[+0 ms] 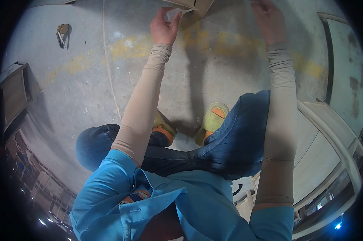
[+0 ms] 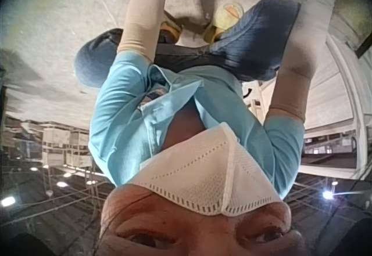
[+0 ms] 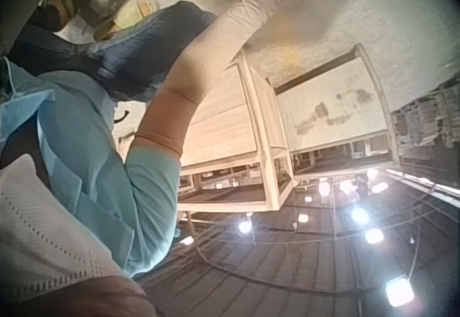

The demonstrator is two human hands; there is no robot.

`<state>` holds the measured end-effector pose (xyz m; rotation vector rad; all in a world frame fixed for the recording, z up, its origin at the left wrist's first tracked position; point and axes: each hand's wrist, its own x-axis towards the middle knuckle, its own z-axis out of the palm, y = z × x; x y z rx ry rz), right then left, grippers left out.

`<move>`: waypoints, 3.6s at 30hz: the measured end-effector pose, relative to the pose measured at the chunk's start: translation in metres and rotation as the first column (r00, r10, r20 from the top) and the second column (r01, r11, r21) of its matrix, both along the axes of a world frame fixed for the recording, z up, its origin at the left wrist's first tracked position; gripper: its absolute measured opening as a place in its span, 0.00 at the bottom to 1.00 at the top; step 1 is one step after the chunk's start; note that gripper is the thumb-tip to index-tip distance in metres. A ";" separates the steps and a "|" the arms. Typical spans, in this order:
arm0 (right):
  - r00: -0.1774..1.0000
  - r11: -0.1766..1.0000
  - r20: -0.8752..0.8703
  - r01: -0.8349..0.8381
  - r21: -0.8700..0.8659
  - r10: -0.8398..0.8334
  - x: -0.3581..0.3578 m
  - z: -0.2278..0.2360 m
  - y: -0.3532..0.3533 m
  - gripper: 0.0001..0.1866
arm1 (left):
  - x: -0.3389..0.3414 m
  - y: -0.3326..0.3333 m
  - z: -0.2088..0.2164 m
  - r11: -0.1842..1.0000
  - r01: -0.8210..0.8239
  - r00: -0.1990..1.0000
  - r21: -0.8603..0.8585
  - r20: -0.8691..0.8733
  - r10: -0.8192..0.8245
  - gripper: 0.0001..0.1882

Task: The person applies glue to the joints of a wooden cabinet using a small bottle and a wooden stick. They then use a putty knife to apply wood filler to the seams and smooth it out. Finally, they sand the filled areas with a sanding block.

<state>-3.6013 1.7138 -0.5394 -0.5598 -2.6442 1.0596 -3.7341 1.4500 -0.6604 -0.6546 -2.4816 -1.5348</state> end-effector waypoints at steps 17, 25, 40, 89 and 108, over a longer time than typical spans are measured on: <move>0.917 0.992 0.386 -0.064 -0.106 0.100 -0.017 0.003 -0.058 0.17 | 0.010 -0.019 0.002 0.768 0.003 0.436 0.641 0.690 -0.578 0.16; 0.952 0.991 0.275 -0.123 -0.047 0.131 -0.019 0.013 -0.072 0.14 | 0.016 -0.010 0.013 0.704 0.004 0.396 0.710 0.646 -0.653 0.15; 0.982 0.968 0.066 0.187 -0.167 -0.178 -0.019 0.006 -0.087 0.14 | 0.052 0.009 0.024 0.534 -0.191 0.308 0.824 0.566 -0.764 0.15; 0.990 0.928 0.083 -0.076 -0.365 0.113 -0.017 0.014 -0.215 0.13 | -0.377 -0.440 -0.079 0.365 -0.124 0.941 -0.923 0.008 0.339 0.32; 0.910 0.814 0.211 -0.191 -0.549 0.356 -0.033 -0.115 -0.348 0.11 | -0.218 -0.392 -0.029 0.914 -0.176 0.973 -0.366 -0.205 0.105 0.03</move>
